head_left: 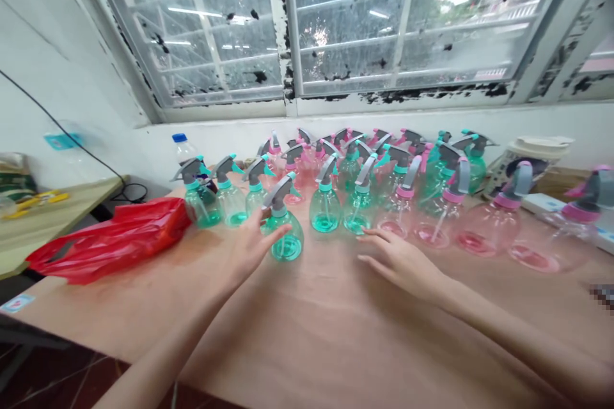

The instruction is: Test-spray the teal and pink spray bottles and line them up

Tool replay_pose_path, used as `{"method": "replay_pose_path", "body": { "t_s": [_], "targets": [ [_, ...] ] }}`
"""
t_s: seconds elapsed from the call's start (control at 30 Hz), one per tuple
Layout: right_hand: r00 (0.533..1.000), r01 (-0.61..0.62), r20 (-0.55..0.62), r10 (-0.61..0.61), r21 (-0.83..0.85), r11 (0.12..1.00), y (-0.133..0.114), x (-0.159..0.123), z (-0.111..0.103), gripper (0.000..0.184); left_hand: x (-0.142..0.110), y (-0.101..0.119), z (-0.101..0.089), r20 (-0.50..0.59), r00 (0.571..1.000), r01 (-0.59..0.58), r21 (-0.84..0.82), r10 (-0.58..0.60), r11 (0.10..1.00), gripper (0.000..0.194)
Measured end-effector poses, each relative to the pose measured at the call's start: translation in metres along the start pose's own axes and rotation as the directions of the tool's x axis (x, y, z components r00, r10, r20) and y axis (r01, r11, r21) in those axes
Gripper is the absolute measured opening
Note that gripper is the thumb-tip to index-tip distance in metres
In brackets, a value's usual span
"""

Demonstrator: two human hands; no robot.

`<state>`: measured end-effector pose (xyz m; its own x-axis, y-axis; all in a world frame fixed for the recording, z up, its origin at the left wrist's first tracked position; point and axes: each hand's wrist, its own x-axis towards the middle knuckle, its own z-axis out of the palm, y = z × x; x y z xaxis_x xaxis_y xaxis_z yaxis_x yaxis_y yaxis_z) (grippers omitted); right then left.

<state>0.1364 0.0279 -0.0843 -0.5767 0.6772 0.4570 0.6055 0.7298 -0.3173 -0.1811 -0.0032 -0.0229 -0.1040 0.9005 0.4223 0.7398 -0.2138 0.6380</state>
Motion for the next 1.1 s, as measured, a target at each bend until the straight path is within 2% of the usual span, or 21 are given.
{"method": "replay_pose_path", "body": {
  "t_s": [0.07, 0.2, 0.3, 0.4, 0.5, 0.67, 0.9, 1.1],
  "targets": [
    [0.999, -0.014, -0.049, 0.017, 0.057, 0.998, -0.014, 0.025, 0.002, 0.033, 0.005, 0.000, 0.002, 0.001, 1.000, 0.003, -0.013, -0.003, 1.000, 0.048],
    [0.972, -0.121, -0.182, 0.150, 0.161, 0.980, -0.039, 0.071, 0.008, 0.039, 0.015, -0.006, 0.010, -0.044, 0.999, 0.012, -0.042, -0.013, 0.999, 0.050],
    [0.938, -0.247, -0.226, 0.263, 0.096, 0.964, -0.049, 0.093, 0.011, 0.052, 0.023, -0.011, 0.018, -0.076, 0.997, 0.004, -0.057, -0.009, 0.998, 0.051],
    [0.906, -0.385, -0.193, 0.376, -0.009, 0.923, -0.054, 0.107, 0.013, 0.064, 0.030, -0.015, 0.024, -0.085, 0.996, -0.011, -0.066, 0.005, 0.998, 0.050],
    [0.892, -0.435, -0.151, 0.425, -0.036, 0.900, -0.054, 0.118, 0.014, 0.069, 0.035, -0.017, 0.029, -0.092, 0.996, -0.030, -0.076, 0.023, 0.997, 0.050],
    [0.899, -0.423, -0.125, 0.421, 0.009, 0.906, -0.049, 0.131, 0.018, 0.073, 0.045, -0.019, 0.035, -0.100, 0.993, -0.069, -0.085, 0.061, 0.994, 0.048],
    [0.881, -0.462, -0.103, 0.462, 0.027, 0.887, -0.045, 0.140, 0.020, 0.055, 0.057, -0.018, 0.036, -0.064, 0.993, -0.097, -0.040, 0.095, 0.994, 0.046],
    [0.885, -0.461, -0.082, 0.458, -0.028, 0.887, -0.044, 0.137, 0.019, 0.047, 0.061, -0.018, 0.038, -0.059, 0.992, -0.115, -0.005, 0.115, 0.993, 0.047]
  ]
}}
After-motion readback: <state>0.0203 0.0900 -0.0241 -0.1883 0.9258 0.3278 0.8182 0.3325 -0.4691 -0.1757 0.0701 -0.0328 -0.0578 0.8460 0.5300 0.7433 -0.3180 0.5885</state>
